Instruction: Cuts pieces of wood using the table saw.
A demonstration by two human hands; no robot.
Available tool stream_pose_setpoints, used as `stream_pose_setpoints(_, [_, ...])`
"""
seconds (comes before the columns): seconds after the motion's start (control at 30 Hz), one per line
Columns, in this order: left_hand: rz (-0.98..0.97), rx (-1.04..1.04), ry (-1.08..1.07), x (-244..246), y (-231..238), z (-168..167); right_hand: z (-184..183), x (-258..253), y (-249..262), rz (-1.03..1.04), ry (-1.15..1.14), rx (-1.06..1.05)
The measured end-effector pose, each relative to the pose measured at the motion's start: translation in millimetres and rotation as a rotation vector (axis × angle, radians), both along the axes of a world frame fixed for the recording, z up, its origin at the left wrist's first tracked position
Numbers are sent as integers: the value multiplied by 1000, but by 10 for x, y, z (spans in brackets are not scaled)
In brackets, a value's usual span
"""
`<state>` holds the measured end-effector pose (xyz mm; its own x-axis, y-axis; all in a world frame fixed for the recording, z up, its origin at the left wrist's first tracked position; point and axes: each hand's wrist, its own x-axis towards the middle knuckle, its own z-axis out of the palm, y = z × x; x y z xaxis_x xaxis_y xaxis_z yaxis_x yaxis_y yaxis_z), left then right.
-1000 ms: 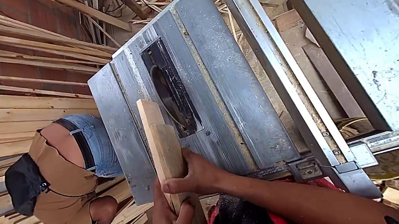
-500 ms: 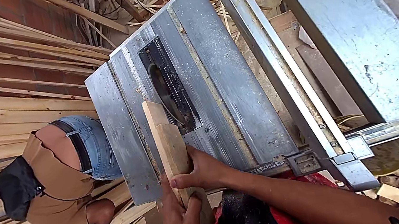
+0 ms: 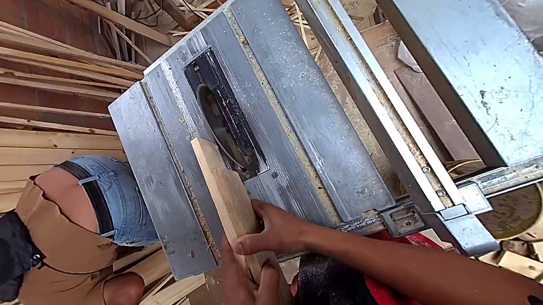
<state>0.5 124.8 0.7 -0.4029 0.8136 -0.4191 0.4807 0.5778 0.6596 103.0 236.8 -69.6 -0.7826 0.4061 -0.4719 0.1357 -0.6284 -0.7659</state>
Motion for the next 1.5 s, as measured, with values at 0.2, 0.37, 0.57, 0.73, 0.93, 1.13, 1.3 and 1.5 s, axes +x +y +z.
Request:
stream_pose_setpoints(0.2, [-54,7,-86,12,-81,-4,-97,83,-104,-56,-30,21])
stream_pose_setpoints(0.37, [-11,49,-92,3,-223,98,-27,-2,-127,46,-63,54])
stream_pose_setpoints(0.57, [7,-53,-117,1,192,-60,-18,80,69,-37,-68,-34])
stream_pose_setpoints(0.73, [-25,3,-107,133,-110,242,-4,126,-71,10,-51,13])
stream_pose_setpoints(0.93, [28,-43,-139,35,77,142,34,59,45,11,-44,-68])
stream_pose_setpoints(1.13, [-10,-2,-162,86,-46,287,45,92,-11,29,-108,4])
stream_pose_setpoints(1.3, [39,11,-180,1,3,255,143,7,29,54,-100,-27])
stream_pose_setpoints(1.5, [-38,-46,-162,-15,92,255,87,68,21,-37,-93,-35])
